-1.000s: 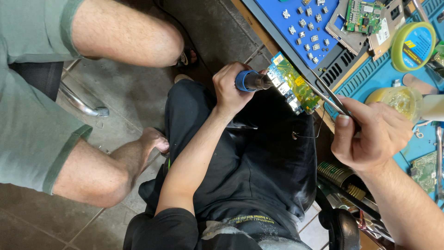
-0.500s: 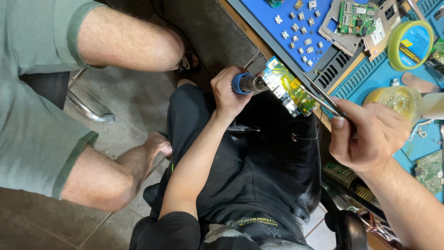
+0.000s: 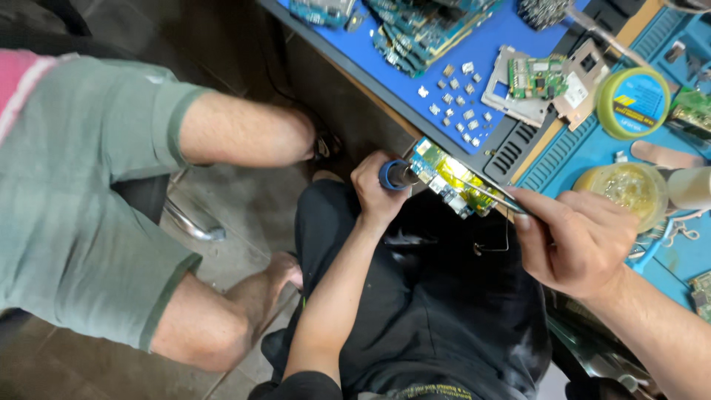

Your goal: The person uses a soldering iron and tweezers to work on a small circuit board held in their left hand. They apply heat to specific points on the board while using the tweezers to manipulate small components. The person occasionally picks up small parts from the workbench to place onto the board.

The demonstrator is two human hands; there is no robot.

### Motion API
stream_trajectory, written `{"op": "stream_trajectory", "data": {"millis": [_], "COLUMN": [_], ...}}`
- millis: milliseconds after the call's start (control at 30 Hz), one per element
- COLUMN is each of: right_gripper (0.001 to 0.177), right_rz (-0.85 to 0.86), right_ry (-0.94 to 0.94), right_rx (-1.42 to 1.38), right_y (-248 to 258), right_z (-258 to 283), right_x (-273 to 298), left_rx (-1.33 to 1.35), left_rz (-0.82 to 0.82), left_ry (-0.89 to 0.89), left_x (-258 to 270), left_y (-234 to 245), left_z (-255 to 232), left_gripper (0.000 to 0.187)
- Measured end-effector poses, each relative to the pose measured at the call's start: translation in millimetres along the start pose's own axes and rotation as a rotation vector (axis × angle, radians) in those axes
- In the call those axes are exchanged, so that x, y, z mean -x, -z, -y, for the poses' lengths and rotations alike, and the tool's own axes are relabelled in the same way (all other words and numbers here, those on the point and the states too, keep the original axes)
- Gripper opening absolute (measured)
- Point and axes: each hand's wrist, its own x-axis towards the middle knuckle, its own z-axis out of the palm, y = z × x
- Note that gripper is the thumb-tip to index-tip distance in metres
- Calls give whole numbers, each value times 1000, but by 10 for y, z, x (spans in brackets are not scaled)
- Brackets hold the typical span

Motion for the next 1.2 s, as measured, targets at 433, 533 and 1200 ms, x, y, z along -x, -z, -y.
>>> {"op": "stream_trajectory", "data": {"millis": [433,533,1200], "right_gripper": [33,33,35], "right_rz": [31,26,4], "right_ry": [-26,-22,-17], "right_rx": [-3,11,0], "right_y": [9,4,-22], "right_z": [-3,-1,-21], "right_x": [14,28,51], "left_rx": [-4,7,53], "left_rz": [22,16,43], "left_ry": [34,33,-4], "left_x": [76,78,49], "left_y": [-11,-6,-4], "left_z": [61,67,50], "left_gripper": [16,15,20]}}
